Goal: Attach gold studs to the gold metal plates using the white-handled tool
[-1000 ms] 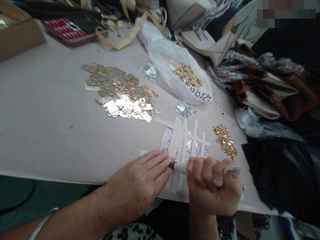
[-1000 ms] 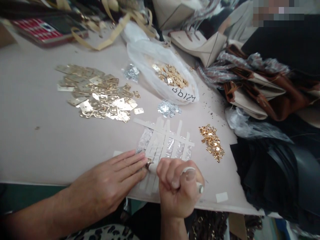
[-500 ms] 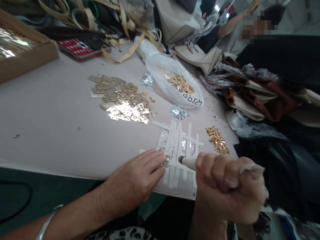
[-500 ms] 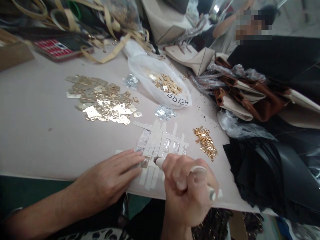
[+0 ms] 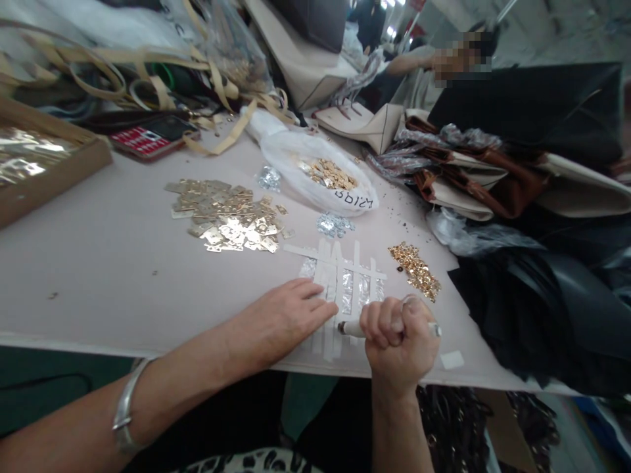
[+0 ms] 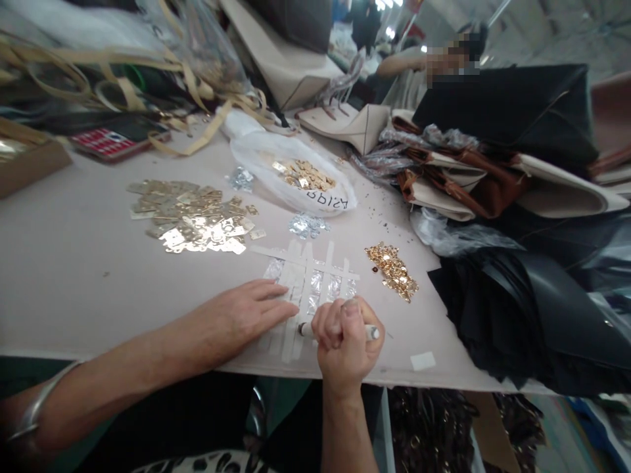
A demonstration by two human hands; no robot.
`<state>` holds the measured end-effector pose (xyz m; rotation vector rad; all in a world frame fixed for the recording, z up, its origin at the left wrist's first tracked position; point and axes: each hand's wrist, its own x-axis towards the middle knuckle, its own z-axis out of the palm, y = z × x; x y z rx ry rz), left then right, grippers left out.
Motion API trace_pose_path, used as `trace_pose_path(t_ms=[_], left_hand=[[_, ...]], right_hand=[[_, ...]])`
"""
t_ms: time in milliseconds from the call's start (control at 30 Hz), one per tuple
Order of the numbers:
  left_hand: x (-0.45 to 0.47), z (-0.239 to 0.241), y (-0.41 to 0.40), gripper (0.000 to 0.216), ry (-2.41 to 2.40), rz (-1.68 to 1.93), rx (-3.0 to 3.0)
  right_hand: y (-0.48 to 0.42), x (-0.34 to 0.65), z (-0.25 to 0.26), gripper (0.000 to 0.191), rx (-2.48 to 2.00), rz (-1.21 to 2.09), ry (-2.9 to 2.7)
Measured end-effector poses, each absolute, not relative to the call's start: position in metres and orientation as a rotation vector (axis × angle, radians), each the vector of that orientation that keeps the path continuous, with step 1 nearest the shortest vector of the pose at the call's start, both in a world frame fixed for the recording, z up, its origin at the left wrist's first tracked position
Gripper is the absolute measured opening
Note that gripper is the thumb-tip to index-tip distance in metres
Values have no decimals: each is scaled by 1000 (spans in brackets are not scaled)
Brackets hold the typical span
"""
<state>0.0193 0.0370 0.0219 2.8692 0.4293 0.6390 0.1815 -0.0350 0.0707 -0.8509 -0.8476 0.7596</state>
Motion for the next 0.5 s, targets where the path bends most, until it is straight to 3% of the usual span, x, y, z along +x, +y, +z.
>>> trace_pose_path(t_ms=[200,500], left_hand=[[24,26,24,4,651,665,2996],[11,18,-28,15,728,979,2652]], right_hand=[[-48,187,65,41,-855,667,-768],[-33,194,55,38,-793,741,-541]])
